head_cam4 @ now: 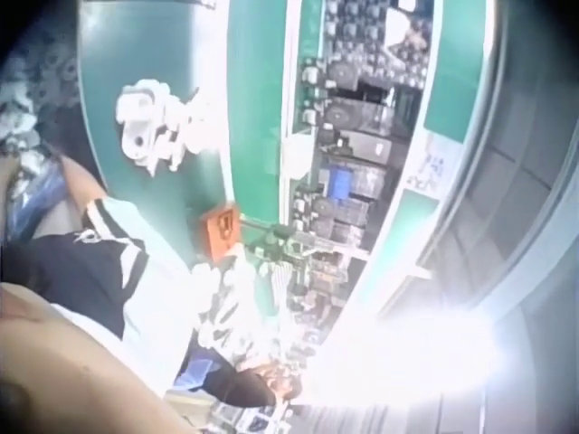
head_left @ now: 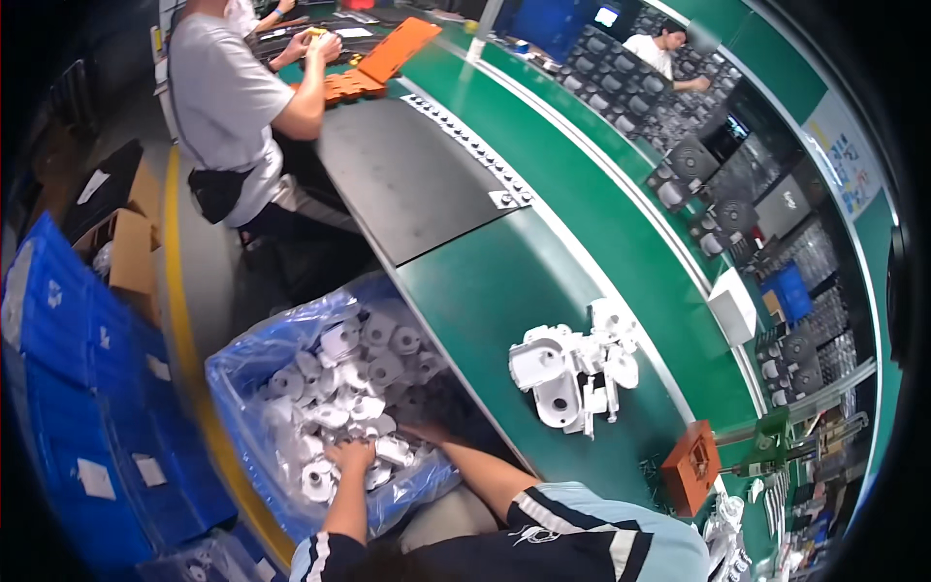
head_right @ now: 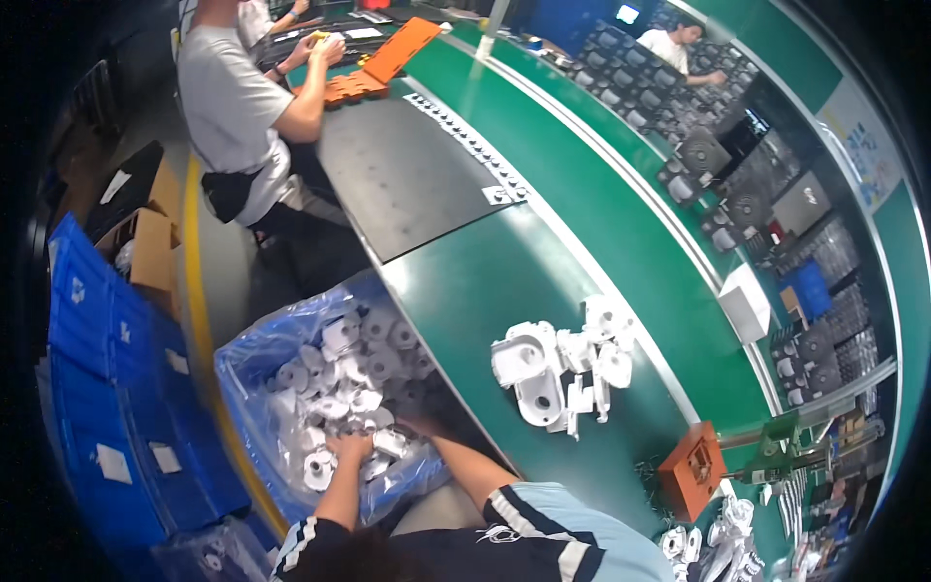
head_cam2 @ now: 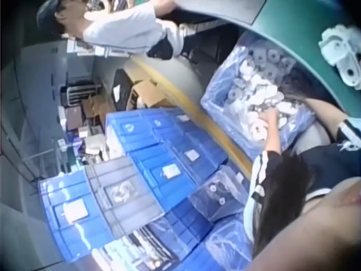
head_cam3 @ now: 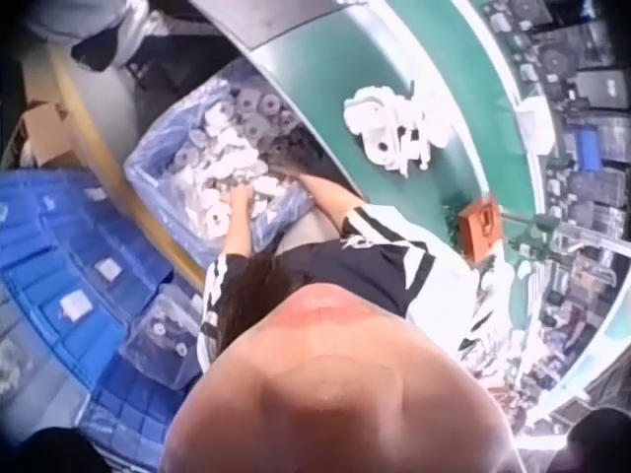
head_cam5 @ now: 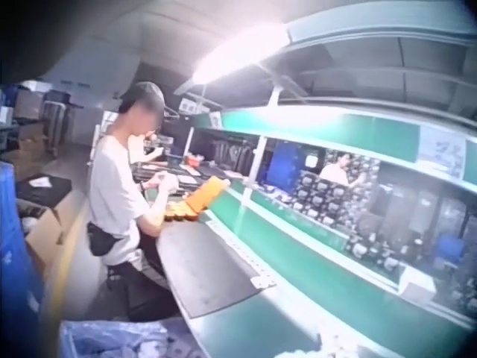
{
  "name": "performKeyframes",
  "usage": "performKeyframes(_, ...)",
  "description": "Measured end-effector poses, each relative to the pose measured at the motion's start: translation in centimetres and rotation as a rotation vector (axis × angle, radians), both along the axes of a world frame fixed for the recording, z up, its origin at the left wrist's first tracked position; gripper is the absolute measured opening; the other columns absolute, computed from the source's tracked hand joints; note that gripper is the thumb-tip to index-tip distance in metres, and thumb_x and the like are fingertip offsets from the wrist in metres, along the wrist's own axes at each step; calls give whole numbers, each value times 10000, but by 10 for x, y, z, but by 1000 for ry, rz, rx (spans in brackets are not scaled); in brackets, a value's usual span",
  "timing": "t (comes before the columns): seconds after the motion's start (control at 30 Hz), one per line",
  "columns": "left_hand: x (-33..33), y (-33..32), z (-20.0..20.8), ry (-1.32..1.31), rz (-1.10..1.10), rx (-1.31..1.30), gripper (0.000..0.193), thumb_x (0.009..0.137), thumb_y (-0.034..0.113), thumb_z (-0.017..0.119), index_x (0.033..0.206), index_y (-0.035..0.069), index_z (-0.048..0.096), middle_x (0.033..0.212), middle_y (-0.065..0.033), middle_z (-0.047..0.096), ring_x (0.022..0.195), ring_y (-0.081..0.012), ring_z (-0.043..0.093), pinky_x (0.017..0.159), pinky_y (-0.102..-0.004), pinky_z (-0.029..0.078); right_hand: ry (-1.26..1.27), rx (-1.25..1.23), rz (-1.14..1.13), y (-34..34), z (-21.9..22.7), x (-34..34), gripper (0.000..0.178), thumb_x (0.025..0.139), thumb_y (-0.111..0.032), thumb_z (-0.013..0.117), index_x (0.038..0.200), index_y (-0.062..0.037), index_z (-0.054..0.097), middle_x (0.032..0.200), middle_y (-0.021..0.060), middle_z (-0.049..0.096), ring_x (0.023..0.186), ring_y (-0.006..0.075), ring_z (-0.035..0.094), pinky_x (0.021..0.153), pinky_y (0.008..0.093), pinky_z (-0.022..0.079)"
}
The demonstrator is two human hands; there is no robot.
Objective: Assembling white plastic components onto bases using a manual press tool on a factory assembly line.
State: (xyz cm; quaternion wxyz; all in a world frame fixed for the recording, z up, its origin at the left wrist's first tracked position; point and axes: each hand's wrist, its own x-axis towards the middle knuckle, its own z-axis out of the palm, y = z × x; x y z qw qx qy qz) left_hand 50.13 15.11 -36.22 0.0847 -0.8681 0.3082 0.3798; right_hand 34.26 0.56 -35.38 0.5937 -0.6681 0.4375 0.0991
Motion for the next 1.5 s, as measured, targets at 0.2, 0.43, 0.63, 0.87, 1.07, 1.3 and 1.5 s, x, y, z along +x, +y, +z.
performKeyframes(0.2,15,-8,-9,229,216,5,810,767,672,409,1369,130,398,1387,-246,352,1312,-423,271,1056,-581,122,302,-248,38,-9,-51,-13,885,663,-738,584,1148,2,576,1078,185,609,960,295,595,846,364,452)
performKeyframes(0.43,46,-12,-107,1038,294,-250,696,839,557,370,1272,23,475,1258,-132,515,1126,-257,472,977,-376,355,-22,127,-216,-31,-62,-32,644,821,-590,540,1205,-74,558,938,139,613,665,210,555,643,343,469)
performKeyframes(0.63,44,-30,0,970,270,-167,1012,766,806,252,1382,7,326,1429,-206,311,1333,-302,286,1081,-374,223,84,166,-108,-68,-84,-32,804,815,-623,508,1398,-115,289,1148,144,563,930,280,560,855,461,416)
performKeyframes(0.87,54,18,-63,733,699,-418,1054,744,753,456,1401,-41,234,1444,-242,251,1360,-319,218,1102,-376,185,486,367,-331,-79,-2,30,909,787,-661,506,1438,-121,172,1205,138,538,1033,306,531,938,506,358)
performKeyframes(1.07,55,-22,18,950,949,-342,907,766,557,617,1448,153,177,1494,-65,181,1341,-310,222,747,-492,527,343,340,-216,-55,-115,-29,877,643,-804,503,1264,-184,495,1157,87,572,1061,252,518,820,512,401)
performKeyframes(1.3,46,-9,-20,769,743,-395,974,737,619,607,1438,74,206,1410,-222,331,1310,-335,316,1011,-427,336,366,313,-157,-30,-85,-9,788,690,-617,632,1268,-106,470,1228,105,495,1128,277,476,911,421,406)
performKeyframes(1.5,31,-17,-7,787,586,-452,1054,692,650,619,1426,19,202,1409,-281,291,1313,-374,305,1051,-403,294,6,848,-389,-36,-62,-21,589,746,-634,577,1046,-127,589,968,51,632,818,254,621,653,375,530)
